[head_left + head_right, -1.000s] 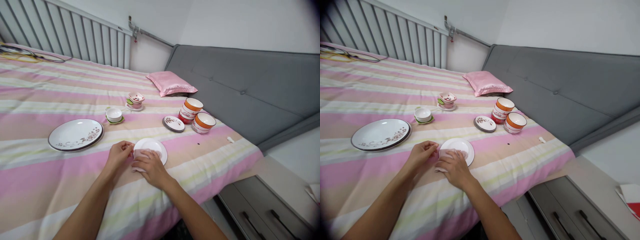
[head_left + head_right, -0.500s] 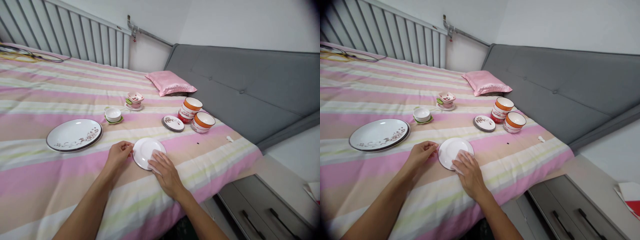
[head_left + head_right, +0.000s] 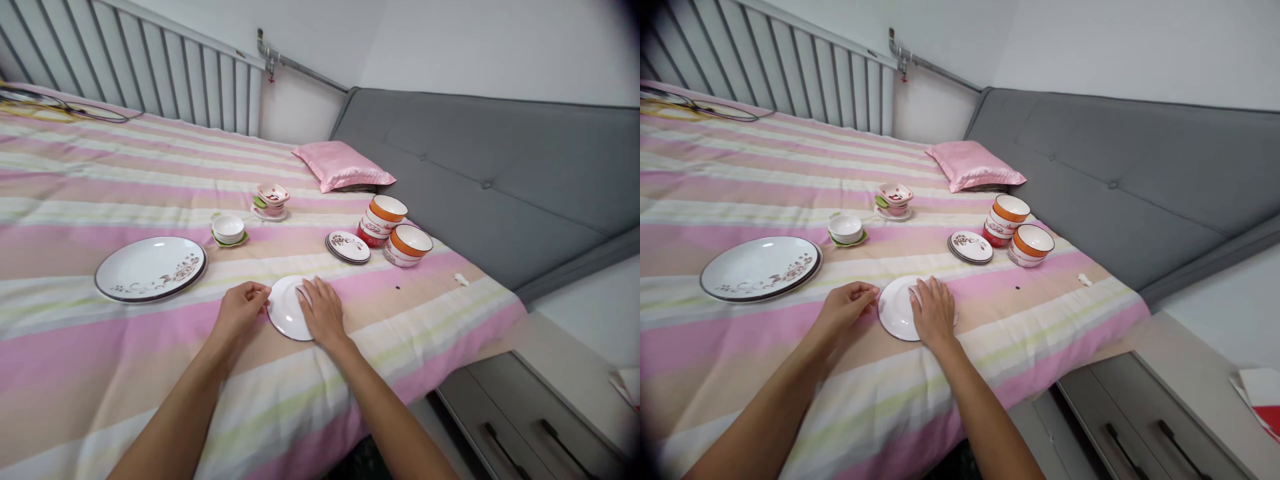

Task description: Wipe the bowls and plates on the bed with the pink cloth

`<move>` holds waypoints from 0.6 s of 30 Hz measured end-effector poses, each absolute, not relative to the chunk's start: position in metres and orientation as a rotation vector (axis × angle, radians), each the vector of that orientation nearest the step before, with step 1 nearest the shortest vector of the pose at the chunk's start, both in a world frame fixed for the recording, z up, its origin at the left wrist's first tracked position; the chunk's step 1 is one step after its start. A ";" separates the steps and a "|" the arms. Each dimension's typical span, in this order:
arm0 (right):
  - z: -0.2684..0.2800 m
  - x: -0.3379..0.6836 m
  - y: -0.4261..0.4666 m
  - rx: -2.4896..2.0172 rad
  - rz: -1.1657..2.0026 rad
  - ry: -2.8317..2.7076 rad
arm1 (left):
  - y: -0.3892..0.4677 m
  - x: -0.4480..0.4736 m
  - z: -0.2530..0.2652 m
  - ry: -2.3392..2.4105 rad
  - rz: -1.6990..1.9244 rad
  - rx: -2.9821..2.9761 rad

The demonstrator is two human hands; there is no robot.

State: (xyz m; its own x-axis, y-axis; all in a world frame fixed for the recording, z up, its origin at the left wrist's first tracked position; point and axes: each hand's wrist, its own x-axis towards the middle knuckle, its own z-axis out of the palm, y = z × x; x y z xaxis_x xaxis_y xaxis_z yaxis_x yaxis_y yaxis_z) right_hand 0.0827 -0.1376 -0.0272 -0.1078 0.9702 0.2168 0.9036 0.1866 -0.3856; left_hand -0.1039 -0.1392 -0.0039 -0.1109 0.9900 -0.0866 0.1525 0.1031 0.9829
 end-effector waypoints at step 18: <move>-0.013 0.043 -0.110 -1.263 0.232 -2.433 | -0.138 -0.105 -0.008 1.376 1.203 1.187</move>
